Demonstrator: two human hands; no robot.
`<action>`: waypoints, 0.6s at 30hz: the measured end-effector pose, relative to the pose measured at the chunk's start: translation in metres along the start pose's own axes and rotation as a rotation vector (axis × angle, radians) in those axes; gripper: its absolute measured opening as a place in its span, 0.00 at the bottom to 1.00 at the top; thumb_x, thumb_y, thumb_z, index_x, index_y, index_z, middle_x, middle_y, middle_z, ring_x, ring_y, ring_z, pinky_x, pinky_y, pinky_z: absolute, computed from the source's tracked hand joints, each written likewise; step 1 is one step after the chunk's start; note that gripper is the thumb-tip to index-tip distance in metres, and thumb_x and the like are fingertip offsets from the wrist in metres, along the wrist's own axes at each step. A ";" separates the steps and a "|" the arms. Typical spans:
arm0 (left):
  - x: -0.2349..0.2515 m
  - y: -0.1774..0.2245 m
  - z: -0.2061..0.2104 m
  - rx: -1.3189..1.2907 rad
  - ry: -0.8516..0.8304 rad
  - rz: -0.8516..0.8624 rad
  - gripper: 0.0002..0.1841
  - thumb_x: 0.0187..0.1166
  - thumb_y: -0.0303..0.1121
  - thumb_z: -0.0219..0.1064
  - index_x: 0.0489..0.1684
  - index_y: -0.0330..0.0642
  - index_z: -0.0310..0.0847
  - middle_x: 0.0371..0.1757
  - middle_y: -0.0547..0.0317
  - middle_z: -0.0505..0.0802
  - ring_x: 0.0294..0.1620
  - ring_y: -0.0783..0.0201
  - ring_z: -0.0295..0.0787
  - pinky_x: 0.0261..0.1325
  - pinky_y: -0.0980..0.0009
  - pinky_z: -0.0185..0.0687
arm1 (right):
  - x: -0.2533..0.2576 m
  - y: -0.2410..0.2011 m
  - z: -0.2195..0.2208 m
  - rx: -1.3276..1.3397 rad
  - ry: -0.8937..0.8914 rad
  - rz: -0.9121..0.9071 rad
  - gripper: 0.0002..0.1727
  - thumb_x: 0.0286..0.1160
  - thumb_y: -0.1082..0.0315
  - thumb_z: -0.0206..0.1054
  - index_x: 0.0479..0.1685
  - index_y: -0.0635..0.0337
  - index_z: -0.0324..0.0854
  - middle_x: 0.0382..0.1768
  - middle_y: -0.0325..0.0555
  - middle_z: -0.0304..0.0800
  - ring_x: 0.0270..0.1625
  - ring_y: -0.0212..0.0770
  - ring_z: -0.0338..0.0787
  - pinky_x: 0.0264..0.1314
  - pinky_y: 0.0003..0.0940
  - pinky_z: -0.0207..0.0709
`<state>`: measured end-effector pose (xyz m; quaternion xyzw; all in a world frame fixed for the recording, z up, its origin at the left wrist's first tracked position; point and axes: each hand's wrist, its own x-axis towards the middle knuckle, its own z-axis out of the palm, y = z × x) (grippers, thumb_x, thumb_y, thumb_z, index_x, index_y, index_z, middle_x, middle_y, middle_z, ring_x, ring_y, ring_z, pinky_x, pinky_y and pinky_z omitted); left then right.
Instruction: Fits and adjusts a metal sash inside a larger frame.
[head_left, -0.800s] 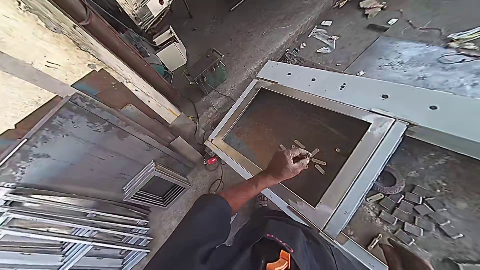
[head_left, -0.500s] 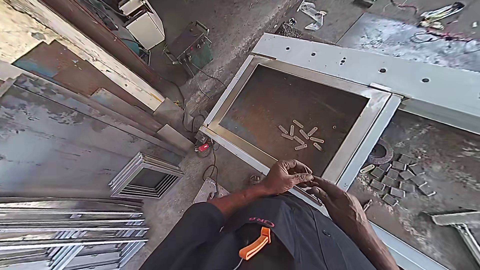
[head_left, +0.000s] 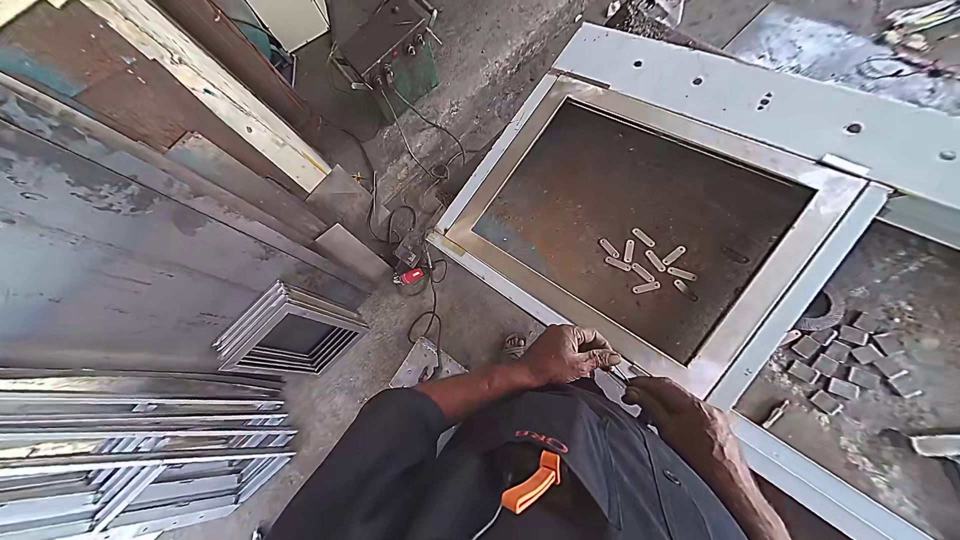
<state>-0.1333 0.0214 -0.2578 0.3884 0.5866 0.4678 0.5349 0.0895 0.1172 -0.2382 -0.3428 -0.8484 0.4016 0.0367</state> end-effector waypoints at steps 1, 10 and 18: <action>0.002 0.000 0.002 0.011 0.000 0.011 0.15 0.83 0.39 0.69 0.44 0.33 0.88 0.35 0.55 0.95 0.35 0.68 0.91 0.48 0.66 0.87 | -0.002 0.001 -0.001 -0.001 -0.009 0.011 0.17 0.82 0.54 0.62 0.51 0.53 0.92 0.37 0.39 0.97 0.33 0.36 0.94 0.40 0.44 0.88; 0.054 -0.017 0.004 0.642 0.319 0.410 0.16 0.83 0.50 0.67 0.48 0.48 0.92 0.56 0.64 0.95 0.67 0.63 0.86 0.76 0.53 0.75 | -0.060 0.058 -0.067 -0.150 0.210 0.163 0.15 0.89 0.61 0.58 0.56 0.52 0.90 0.51 0.46 0.95 0.55 0.41 0.93 0.63 0.40 0.84; 0.088 -0.044 0.023 0.988 0.335 0.320 0.24 0.90 0.56 0.53 0.57 0.52 0.91 0.55 0.62 0.96 0.61 0.60 0.91 0.72 0.52 0.78 | -0.079 0.135 -0.096 -0.386 0.118 0.165 0.11 0.86 0.63 0.61 0.49 0.50 0.91 0.43 0.48 0.93 0.53 0.53 0.90 0.60 0.53 0.80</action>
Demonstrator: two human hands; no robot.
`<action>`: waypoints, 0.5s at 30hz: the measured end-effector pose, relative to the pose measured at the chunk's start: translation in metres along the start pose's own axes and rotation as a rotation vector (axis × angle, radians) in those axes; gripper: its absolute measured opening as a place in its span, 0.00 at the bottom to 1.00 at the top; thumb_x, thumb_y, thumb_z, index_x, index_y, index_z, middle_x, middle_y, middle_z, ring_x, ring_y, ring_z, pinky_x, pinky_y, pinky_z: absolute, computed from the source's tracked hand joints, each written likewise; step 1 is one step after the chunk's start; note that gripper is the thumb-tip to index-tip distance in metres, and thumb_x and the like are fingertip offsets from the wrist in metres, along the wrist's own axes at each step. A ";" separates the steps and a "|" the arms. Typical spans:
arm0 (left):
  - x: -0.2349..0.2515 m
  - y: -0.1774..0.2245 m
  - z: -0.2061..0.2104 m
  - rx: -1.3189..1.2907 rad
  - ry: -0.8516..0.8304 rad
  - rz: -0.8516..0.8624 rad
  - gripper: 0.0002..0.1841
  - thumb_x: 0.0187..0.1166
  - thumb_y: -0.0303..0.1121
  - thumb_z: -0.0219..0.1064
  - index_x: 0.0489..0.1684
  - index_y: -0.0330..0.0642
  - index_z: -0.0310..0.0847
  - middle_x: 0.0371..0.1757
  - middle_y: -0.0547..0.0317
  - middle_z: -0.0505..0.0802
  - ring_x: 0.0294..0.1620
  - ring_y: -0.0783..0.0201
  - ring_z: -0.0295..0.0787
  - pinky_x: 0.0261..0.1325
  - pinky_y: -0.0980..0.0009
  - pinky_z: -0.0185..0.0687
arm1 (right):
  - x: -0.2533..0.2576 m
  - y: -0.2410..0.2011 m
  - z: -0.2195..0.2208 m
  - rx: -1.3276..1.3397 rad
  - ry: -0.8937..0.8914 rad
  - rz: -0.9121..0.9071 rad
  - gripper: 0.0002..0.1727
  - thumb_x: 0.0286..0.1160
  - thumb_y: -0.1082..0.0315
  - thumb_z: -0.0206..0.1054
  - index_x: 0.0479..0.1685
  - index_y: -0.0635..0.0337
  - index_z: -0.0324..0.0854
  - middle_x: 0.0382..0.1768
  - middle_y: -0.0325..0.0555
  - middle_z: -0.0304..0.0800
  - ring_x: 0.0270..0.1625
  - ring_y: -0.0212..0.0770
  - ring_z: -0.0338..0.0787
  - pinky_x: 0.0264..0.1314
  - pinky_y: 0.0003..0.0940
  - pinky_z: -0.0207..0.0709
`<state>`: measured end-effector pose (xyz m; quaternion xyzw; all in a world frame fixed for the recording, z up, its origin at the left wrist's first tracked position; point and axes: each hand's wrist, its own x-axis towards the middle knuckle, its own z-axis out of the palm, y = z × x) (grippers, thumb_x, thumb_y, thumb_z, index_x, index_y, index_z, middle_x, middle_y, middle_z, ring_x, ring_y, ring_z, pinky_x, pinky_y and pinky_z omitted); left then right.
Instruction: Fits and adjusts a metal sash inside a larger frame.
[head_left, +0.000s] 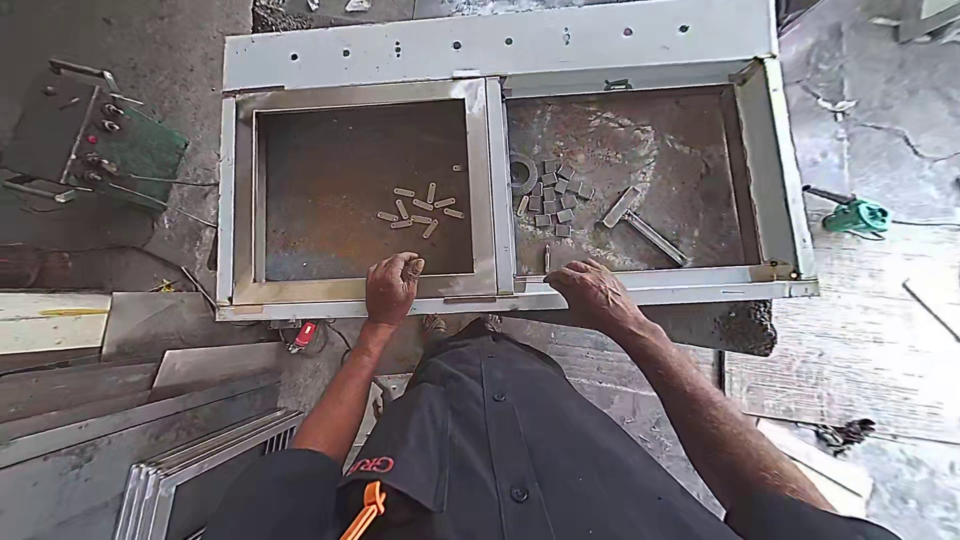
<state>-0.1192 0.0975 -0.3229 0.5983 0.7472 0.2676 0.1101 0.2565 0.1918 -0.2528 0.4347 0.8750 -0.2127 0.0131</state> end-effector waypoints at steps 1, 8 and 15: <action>-0.001 0.000 0.000 0.019 0.005 0.002 0.24 0.90 0.56 0.52 0.57 0.51 0.91 0.54 0.61 0.96 0.60 0.59 0.92 0.71 0.52 0.79 | 0.002 0.006 0.002 -0.001 -0.028 -0.020 0.11 0.85 0.63 0.62 0.47 0.50 0.91 0.43 0.47 0.93 0.53 0.53 0.91 0.60 0.54 0.81; -0.001 0.005 0.004 0.191 -0.024 -0.017 0.24 0.91 0.55 0.52 0.57 0.50 0.90 0.48 0.58 0.97 0.52 0.57 0.94 0.65 0.52 0.82 | 0.013 0.026 0.024 0.142 -0.086 -0.205 0.10 0.84 0.64 0.63 0.44 0.47 0.91 0.42 0.40 0.93 0.52 0.45 0.91 0.62 0.46 0.81; 0.001 0.009 0.004 0.256 -0.051 -0.065 0.27 0.90 0.57 0.50 0.52 0.49 0.91 0.41 0.57 0.97 0.48 0.58 0.94 0.62 0.52 0.83 | 0.023 0.029 0.024 0.267 -0.143 -0.248 0.09 0.83 0.63 0.64 0.45 0.45 0.92 0.42 0.38 0.93 0.50 0.41 0.91 0.58 0.45 0.83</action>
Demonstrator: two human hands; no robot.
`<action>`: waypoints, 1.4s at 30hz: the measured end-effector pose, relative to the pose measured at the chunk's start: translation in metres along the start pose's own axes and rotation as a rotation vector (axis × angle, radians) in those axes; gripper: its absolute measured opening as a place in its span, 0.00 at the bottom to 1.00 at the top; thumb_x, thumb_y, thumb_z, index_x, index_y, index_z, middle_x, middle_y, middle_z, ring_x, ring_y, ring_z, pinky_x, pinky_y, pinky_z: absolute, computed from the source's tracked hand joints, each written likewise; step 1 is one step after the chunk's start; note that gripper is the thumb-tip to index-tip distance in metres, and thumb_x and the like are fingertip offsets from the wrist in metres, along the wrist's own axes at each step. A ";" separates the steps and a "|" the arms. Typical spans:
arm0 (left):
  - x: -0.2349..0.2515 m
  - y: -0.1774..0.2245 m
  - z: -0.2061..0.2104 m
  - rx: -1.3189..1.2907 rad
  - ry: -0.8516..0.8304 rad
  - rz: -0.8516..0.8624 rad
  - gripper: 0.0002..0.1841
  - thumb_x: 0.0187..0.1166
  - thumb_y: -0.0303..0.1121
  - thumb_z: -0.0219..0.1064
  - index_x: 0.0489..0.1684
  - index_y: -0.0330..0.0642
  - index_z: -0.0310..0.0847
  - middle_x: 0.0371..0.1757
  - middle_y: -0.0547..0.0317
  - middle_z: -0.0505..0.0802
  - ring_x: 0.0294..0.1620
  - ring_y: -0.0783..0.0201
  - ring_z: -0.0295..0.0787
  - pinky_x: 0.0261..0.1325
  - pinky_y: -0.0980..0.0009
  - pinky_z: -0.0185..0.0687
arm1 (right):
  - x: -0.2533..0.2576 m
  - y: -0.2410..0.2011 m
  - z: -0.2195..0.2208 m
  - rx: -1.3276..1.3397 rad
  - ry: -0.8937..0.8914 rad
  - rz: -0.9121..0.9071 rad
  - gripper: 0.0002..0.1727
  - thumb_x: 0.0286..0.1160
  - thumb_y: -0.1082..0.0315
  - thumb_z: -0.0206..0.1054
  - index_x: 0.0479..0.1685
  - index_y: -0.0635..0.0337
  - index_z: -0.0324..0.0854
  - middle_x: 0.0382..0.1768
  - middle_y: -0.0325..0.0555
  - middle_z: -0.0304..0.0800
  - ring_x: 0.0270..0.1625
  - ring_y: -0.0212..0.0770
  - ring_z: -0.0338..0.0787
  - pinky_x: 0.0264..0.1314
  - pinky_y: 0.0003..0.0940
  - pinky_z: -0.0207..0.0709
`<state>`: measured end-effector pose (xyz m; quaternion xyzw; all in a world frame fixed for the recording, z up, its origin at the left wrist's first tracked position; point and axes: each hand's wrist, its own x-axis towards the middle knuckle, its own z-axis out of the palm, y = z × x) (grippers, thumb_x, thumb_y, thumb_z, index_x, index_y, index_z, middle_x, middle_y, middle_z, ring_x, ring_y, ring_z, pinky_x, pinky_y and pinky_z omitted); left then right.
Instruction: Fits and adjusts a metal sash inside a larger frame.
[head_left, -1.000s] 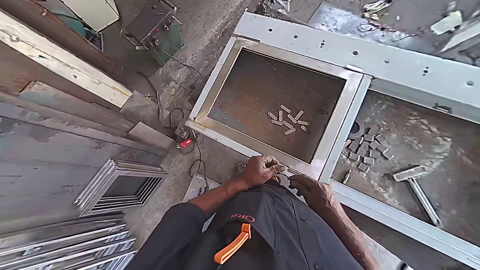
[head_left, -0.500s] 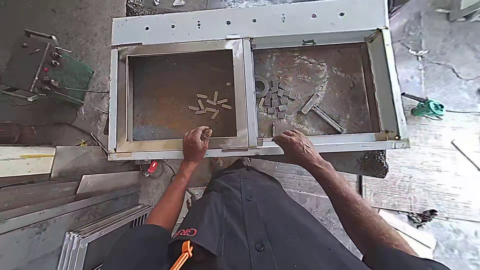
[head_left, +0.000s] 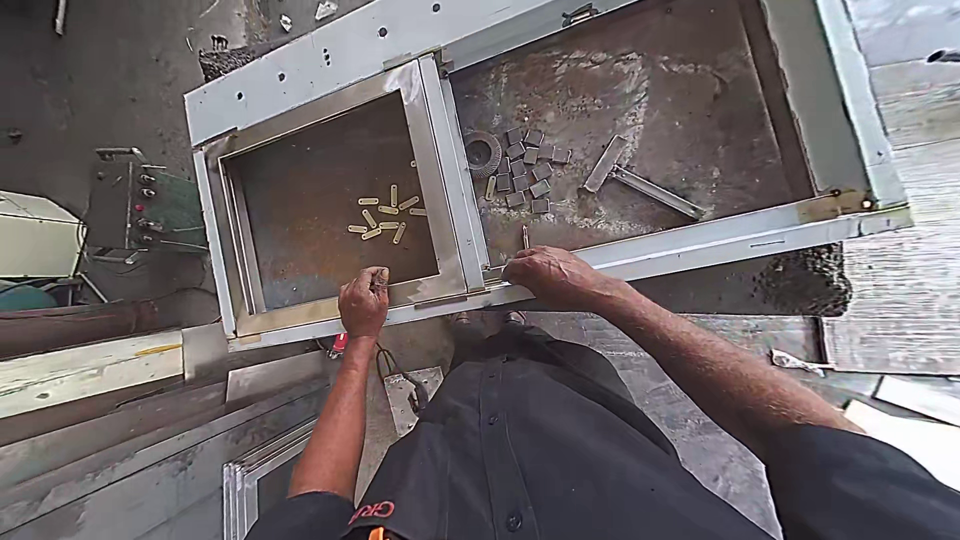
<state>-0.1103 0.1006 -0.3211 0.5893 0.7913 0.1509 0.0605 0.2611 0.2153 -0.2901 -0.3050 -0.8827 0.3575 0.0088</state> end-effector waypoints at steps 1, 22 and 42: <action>0.000 0.000 0.000 0.006 -0.004 -0.008 0.27 0.90 0.57 0.49 0.52 0.49 0.92 0.41 0.57 0.97 0.48 0.57 0.94 0.62 0.51 0.83 | 0.002 0.001 0.001 0.020 0.002 -0.019 0.09 0.83 0.64 0.64 0.45 0.45 0.92 0.41 0.38 0.92 0.49 0.41 0.91 0.57 0.46 0.83; 0.002 0.003 -0.001 0.015 -0.006 -0.046 0.26 0.90 0.56 0.52 0.50 0.48 0.92 0.39 0.56 0.97 0.44 0.57 0.94 0.59 0.50 0.84 | 0.025 0.006 0.019 0.250 0.042 -0.056 0.08 0.82 0.68 0.65 0.43 0.56 0.92 0.40 0.44 0.91 0.47 0.40 0.90 0.57 0.40 0.83; 0.002 0.004 -0.001 0.015 -0.026 -0.066 0.28 0.90 0.59 0.49 0.48 0.48 0.92 0.37 0.55 0.96 0.43 0.55 0.94 0.57 0.47 0.85 | 0.022 -0.007 0.028 0.119 0.067 -0.002 0.10 0.84 0.68 0.62 0.45 0.55 0.91 0.38 0.45 0.90 0.46 0.44 0.91 0.56 0.43 0.84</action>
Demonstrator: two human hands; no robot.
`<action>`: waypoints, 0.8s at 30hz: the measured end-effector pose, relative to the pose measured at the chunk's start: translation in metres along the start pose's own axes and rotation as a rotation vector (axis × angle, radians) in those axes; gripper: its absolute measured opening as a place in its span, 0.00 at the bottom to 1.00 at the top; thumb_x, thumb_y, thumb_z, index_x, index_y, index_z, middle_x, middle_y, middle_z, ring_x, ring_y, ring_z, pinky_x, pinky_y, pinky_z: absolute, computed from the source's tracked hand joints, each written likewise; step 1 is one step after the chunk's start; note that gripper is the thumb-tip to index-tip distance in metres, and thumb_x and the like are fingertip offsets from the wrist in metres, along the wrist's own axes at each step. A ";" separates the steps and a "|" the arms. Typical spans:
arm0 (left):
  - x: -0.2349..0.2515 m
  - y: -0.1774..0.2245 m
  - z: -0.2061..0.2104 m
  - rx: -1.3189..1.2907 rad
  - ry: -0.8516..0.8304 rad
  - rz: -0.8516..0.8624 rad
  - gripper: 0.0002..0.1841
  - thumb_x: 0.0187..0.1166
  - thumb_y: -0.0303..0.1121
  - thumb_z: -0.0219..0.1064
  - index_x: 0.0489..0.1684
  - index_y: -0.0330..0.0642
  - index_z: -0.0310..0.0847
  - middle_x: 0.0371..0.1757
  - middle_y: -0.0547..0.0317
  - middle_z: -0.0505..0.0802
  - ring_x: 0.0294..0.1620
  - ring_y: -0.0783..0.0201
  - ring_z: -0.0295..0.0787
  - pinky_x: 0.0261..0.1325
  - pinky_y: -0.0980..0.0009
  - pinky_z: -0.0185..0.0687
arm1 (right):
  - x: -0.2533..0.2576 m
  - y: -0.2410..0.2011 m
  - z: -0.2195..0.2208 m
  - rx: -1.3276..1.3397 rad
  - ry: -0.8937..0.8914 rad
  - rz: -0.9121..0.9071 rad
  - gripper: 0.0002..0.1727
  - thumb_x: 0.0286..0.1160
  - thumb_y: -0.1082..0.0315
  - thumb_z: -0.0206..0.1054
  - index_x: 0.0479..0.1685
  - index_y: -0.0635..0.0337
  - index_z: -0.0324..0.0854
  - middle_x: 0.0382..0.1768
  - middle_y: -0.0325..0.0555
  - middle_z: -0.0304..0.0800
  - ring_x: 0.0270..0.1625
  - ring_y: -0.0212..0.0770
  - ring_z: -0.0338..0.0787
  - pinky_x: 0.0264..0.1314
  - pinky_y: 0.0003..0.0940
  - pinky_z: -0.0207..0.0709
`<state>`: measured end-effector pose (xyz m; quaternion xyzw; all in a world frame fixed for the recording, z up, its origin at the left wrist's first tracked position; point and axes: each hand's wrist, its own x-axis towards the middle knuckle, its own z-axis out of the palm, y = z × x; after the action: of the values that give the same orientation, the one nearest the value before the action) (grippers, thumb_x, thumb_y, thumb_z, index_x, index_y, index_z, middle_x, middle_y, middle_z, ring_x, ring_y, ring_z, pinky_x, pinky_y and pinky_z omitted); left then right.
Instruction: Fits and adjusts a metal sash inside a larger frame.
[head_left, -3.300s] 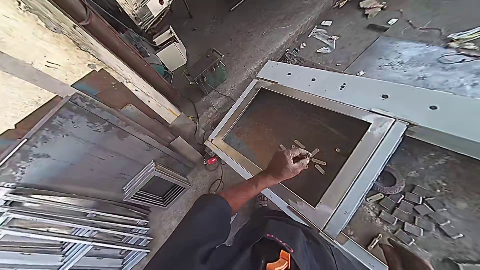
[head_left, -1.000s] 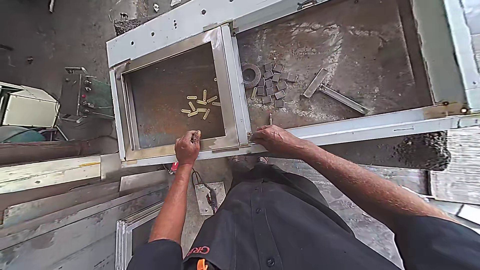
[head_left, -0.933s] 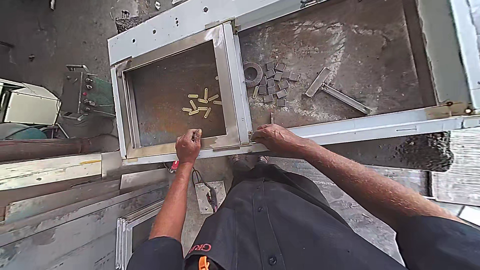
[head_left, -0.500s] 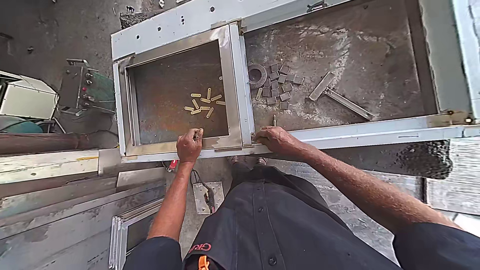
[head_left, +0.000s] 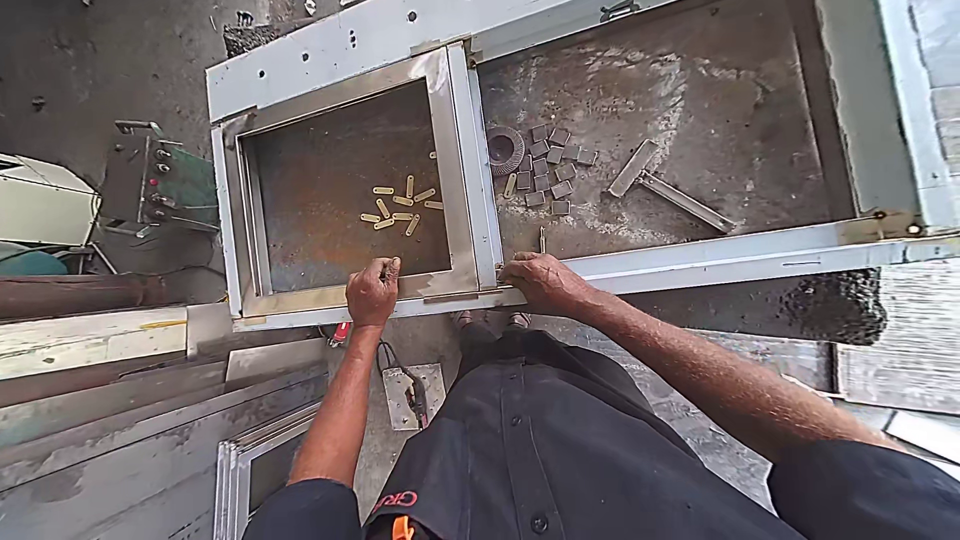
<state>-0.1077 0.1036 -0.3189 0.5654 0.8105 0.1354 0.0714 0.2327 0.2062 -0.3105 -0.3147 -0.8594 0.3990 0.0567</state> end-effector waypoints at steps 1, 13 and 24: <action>0.000 0.000 -0.001 -0.002 -0.009 -0.001 0.29 0.90 0.59 0.49 0.48 0.48 0.92 0.38 0.55 0.96 0.43 0.55 0.94 0.57 0.47 0.84 | 0.000 0.001 -0.003 0.021 -0.021 -0.016 0.10 0.84 0.69 0.62 0.43 0.55 0.91 0.38 0.44 0.90 0.46 0.42 0.90 0.56 0.41 0.84; 0.001 0.000 -0.002 -0.012 -0.011 0.002 0.29 0.90 0.60 0.48 0.48 0.48 0.91 0.37 0.56 0.96 0.42 0.56 0.94 0.55 0.47 0.84 | 0.001 -0.001 0.003 0.006 0.033 0.046 0.10 0.83 0.68 0.62 0.42 0.54 0.92 0.38 0.43 0.90 0.46 0.43 0.90 0.55 0.42 0.84; 0.002 0.001 -0.003 0.005 -0.010 0.022 0.29 0.90 0.58 0.48 0.48 0.47 0.92 0.38 0.56 0.97 0.44 0.57 0.95 0.57 0.50 0.84 | 0.002 0.004 -0.005 0.140 -0.060 0.037 0.15 0.87 0.67 0.55 0.51 0.61 0.89 0.50 0.53 0.91 0.58 0.47 0.89 0.69 0.43 0.77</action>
<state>-0.1083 0.1057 -0.3161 0.5749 0.8044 0.1313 0.0725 0.2345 0.2122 -0.3102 -0.3135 -0.8247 0.4685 0.0453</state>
